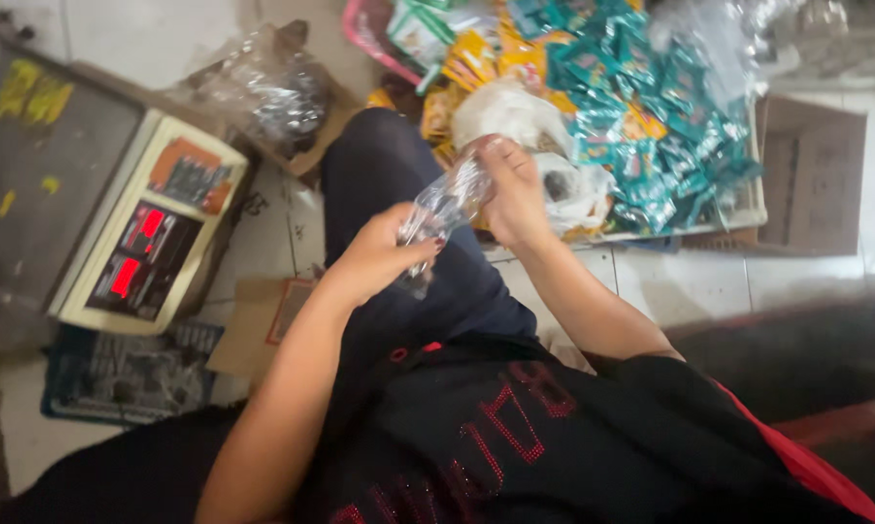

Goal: The person weighs small plastic packets on a digital scale and then places them into larger clear plastic bags, handling multiple packets and bags.

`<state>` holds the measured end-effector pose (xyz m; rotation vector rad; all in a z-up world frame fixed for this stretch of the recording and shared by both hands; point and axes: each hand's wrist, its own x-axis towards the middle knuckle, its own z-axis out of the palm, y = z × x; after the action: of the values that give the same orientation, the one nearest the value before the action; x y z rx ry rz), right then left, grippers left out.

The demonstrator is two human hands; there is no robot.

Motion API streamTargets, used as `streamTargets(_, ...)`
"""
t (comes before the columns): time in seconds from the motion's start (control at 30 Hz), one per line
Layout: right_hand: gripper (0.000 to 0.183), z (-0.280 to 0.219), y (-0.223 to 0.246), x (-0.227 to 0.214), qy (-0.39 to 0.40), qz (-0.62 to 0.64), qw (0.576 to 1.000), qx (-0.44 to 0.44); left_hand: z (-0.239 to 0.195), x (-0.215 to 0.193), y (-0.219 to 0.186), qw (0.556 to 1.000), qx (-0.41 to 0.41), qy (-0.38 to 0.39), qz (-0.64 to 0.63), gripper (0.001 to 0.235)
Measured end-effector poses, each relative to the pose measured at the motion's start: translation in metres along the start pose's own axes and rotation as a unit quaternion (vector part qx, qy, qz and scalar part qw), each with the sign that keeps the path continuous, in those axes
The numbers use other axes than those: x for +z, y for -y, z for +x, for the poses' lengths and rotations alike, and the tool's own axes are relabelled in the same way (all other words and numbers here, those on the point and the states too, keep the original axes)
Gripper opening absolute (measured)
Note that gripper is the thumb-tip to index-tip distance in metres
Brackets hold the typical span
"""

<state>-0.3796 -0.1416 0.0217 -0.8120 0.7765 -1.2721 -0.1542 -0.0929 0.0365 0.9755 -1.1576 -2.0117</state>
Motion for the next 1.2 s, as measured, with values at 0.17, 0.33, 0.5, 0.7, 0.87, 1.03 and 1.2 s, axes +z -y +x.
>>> streamTargets(0.17,0.017,0.005,0.013,-0.077,-0.172,0.113,0.978,-0.016,0.075,0.036,-0.007,0.997,0.072,0.008,0.021,0.03)
streamTargets(0.33,0.02,-0.001,0.004,-0.142,-0.255,0.189,0.948,0.037,0.149,0.078,-0.01,0.947,0.117,-0.034,0.298,0.038)
streamTargets(0.5,0.022,-0.001,-0.031,-0.208,-0.288,0.213,0.922,0.146,0.197,0.096,-0.003,0.945,0.043,0.011,0.324,0.033)
streamTargets(0.7,0.018,-0.008,-0.051,-0.233,-0.32,0.247,0.901,0.16,0.22,0.102,0.008,0.931,0.029,0.032,0.362,0.032)
streamTargets(0.87,0.016,-0.012,-0.076,-0.254,-0.3,0.238,0.912,0.147,0.223,0.102,0.009,0.925,0.012,0.024,0.378,0.033)
streamTargets(1.03,0.027,-0.014,-0.066,-0.237,-0.304,0.256,0.899,0.184,0.226,0.096,0.017,0.932,0.056,0.012,0.358,0.033)
streamTargets(1.2,0.027,-0.01,-0.043,-0.209,-0.344,0.248,0.886,0.188,0.226,0.095,0.023,0.937,0.067,-0.002,0.342,0.03)
